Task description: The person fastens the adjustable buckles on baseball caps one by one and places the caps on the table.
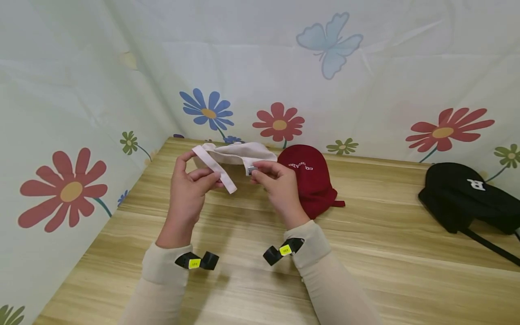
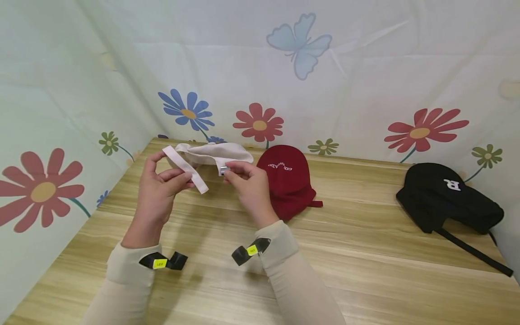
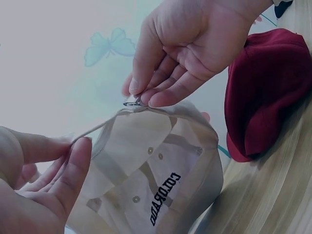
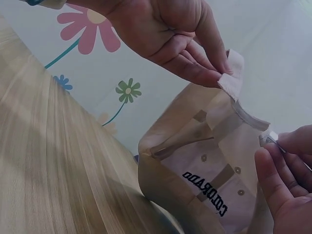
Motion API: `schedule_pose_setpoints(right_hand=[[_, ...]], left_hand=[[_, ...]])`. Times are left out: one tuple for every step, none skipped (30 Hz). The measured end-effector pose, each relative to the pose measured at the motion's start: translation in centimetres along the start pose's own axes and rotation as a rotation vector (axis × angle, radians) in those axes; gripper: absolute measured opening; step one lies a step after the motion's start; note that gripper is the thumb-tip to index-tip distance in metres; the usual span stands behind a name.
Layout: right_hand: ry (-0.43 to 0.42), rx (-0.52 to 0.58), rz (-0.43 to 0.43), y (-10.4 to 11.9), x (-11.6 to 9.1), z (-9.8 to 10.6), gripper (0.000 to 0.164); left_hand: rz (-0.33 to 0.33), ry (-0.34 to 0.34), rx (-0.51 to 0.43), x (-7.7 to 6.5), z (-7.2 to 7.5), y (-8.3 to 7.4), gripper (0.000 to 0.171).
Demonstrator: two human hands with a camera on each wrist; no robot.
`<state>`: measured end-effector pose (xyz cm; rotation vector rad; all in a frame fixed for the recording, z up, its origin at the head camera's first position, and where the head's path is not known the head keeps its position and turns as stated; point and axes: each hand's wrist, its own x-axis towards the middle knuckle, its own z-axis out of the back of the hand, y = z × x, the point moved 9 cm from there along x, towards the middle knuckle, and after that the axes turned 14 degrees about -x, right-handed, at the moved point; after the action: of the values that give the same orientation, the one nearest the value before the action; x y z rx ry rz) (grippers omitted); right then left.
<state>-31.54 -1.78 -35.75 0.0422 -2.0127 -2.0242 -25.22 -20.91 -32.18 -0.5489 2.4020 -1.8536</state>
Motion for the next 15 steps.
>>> schedule_pose_setpoints(right_hand=[[-0.001, 0.004, 0.005, -0.1, 0.0, 0.0, 0.027], [-0.003, 0.006, 0.011, -0.1, 0.1, 0.0, 0.027], [-0.006, 0.007, 0.016, 0.0, 0.0, 0.0, 0.027], [-0.008, 0.008, 0.021, 0.0, 0.0, -0.1, 0.027], [-0.009, 0.009, 0.025, 0.0, 0.0, -0.1, 0.026], [-0.01, 0.011, 0.027, 0.1, 0.0, -0.1, 0.026], [-0.011, 0.011, 0.029, 0.2, 0.0, -0.1, 0.026], [-0.011, 0.012, 0.03, 0.2, -0.1, -0.1, 0.025], [-0.01, 0.011, 0.028, 0.3, -0.1, -0.1, 0.025], [-0.008, 0.014, 0.027, 0.3, -0.1, -0.2, 0.025], [-0.005, 0.016, 0.024, 0.4, -0.2, -0.2, 0.024], [-0.001, 0.019, 0.021, 0.5, -0.2, -0.2, 0.025], [0.003, 0.02, 0.025, 0.8, -0.3, -0.2, 0.025], [0.009, 0.023, 0.023, 1.0, -0.4, -0.2, 0.024], [0.015, 0.025, 0.024, 1.2, -0.6, -0.3, 0.025]], left_hand=[[-0.008, -0.011, -0.012, 0.0, 0.1, -0.1, 0.066], [-0.014, -0.021, -0.022, 0.0, 0.1, -0.2, 0.065], [-0.021, -0.028, -0.029, -0.1, 0.2, -0.2, 0.065], [-0.025, -0.032, -0.039, -0.1, 0.2, -0.2, 0.065], [-0.027, -0.032, -0.049, -0.1, 0.2, -0.2, 0.066], [-0.027, -0.029, -0.054, -0.1, 0.1, -0.2, 0.068], [-0.025, -0.026, -0.054, -0.1, 0.0, -0.2, 0.07], [-0.025, -0.021, -0.057, -0.2, -0.1, -0.2, 0.072], [-0.026, -0.016, -0.063, -0.2, -0.2, -0.1, 0.074], [-0.028, -0.013, -0.071, -0.2, -0.3, -0.1, 0.076], [-0.032, -0.012, -0.076, -0.2, -0.4, 0.0, 0.078], [-0.038, -0.013, -0.082, -0.3, -0.5, 0.0, 0.079], [-0.047, -0.016, -0.089, -0.3, -0.6, 0.1, 0.081], [-0.056, -0.018, -0.1, -0.3, -0.7, 0.1, 0.082], [-0.064, -0.023, -0.11, -0.3, -0.7, 0.2, 0.083]])
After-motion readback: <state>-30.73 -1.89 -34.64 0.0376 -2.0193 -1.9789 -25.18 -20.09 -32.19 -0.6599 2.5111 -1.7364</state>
